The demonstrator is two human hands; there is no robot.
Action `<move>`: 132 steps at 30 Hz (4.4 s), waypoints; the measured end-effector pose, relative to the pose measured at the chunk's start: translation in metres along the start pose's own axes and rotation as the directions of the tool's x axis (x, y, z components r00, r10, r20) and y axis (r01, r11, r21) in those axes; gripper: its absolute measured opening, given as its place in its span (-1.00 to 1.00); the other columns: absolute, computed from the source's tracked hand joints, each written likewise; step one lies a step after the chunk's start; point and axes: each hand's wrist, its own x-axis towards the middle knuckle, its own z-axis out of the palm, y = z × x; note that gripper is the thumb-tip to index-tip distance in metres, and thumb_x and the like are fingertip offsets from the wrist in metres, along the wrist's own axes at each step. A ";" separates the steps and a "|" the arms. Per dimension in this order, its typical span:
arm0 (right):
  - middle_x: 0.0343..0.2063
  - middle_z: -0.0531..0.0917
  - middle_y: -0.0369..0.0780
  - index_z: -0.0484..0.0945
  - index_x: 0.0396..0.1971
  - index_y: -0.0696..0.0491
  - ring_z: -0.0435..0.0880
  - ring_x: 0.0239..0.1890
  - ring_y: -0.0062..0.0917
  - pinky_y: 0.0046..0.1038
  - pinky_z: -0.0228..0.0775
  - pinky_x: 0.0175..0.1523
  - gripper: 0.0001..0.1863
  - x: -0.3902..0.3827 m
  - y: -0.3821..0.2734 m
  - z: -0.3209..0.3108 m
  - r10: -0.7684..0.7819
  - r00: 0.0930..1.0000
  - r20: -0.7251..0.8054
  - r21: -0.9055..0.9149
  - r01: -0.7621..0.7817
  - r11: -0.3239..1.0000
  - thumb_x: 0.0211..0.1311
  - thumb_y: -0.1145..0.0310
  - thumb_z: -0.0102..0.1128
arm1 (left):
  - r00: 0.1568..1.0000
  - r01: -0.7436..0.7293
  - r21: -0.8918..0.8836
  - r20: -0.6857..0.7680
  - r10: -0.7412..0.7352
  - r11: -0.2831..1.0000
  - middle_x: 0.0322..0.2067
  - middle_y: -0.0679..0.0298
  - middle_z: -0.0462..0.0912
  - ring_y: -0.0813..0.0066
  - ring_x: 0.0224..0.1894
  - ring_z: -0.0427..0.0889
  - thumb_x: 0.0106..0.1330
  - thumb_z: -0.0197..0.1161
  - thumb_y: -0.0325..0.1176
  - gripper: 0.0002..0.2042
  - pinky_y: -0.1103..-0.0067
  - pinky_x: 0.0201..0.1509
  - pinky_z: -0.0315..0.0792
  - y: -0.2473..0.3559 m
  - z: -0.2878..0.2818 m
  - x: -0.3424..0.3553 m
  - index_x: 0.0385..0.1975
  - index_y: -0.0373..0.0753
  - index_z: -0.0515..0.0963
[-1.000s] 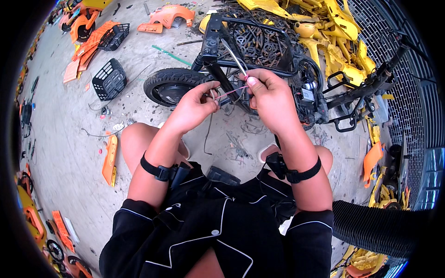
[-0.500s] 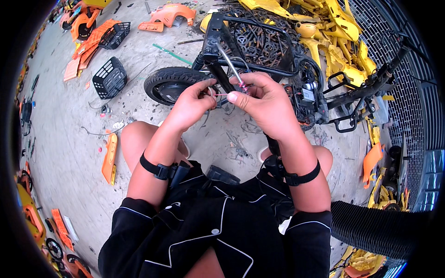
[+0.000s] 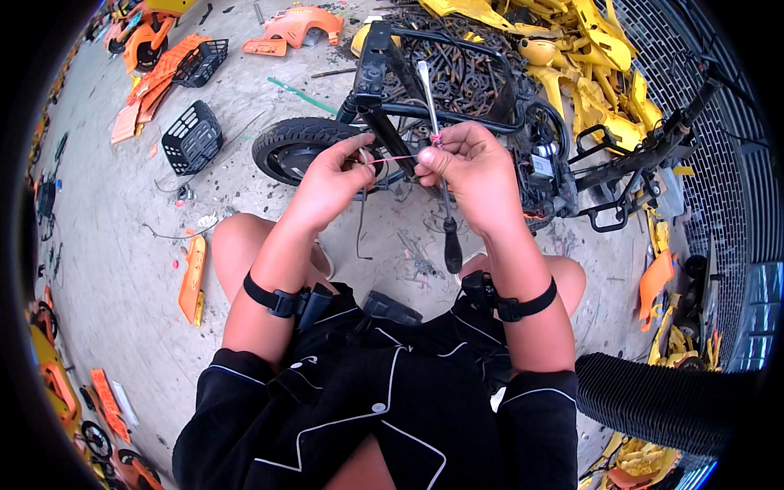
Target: The person twists electrical wires together on a scooter frame and uses a screwdriver to manipulate components while sitting on the floor of a large facility.
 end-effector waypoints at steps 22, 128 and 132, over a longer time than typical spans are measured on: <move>-0.44 0.55 -0.33 0.47 -0.15 0.10 0.37 -0.56 -0.78 -0.67 0.27 -0.43 -0.87 0.021 0.033 -0.024 -0.019 0.985 0.173 -0.292 0.070 0.954 0.51 0.38 0.00 | 0.984 0.171 -0.197 0.084 -0.157 0.965 -0.23 0.39 0.50 0.66 -0.31 0.43 0.17 0.15 -0.57 -0.49 0.69 -0.28 0.35 -0.004 0.007 0.003 0.21 -0.36 0.45; -0.21 0.57 -0.16 0.63 -0.19 0.19 0.60 -0.24 -0.47 -0.50 0.47 -0.14 -0.82 0.009 0.054 -0.050 -0.378 0.903 0.206 -0.225 0.419 0.880 0.21 0.50 0.33 | 0.948 0.276 -0.284 0.240 -0.211 0.918 -0.30 0.43 0.47 0.68 -0.32 0.45 0.41 0.19 -0.41 -0.54 0.69 -0.27 0.38 -0.016 0.063 0.010 0.28 -0.36 0.37; -0.33 0.64 -0.18 0.63 -0.09 0.16 0.63 -0.30 -0.49 -0.53 0.47 -0.16 -0.76 0.008 0.045 -0.053 -0.293 0.933 0.209 -0.297 0.346 0.890 0.23 0.49 0.32 | 0.956 0.246 -0.305 0.233 -0.178 0.920 -0.30 0.43 0.47 0.67 -0.32 0.46 0.41 0.19 -0.42 -0.56 0.68 -0.27 0.39 -0.020 0.061 0.010 0.26 -0.35 0.39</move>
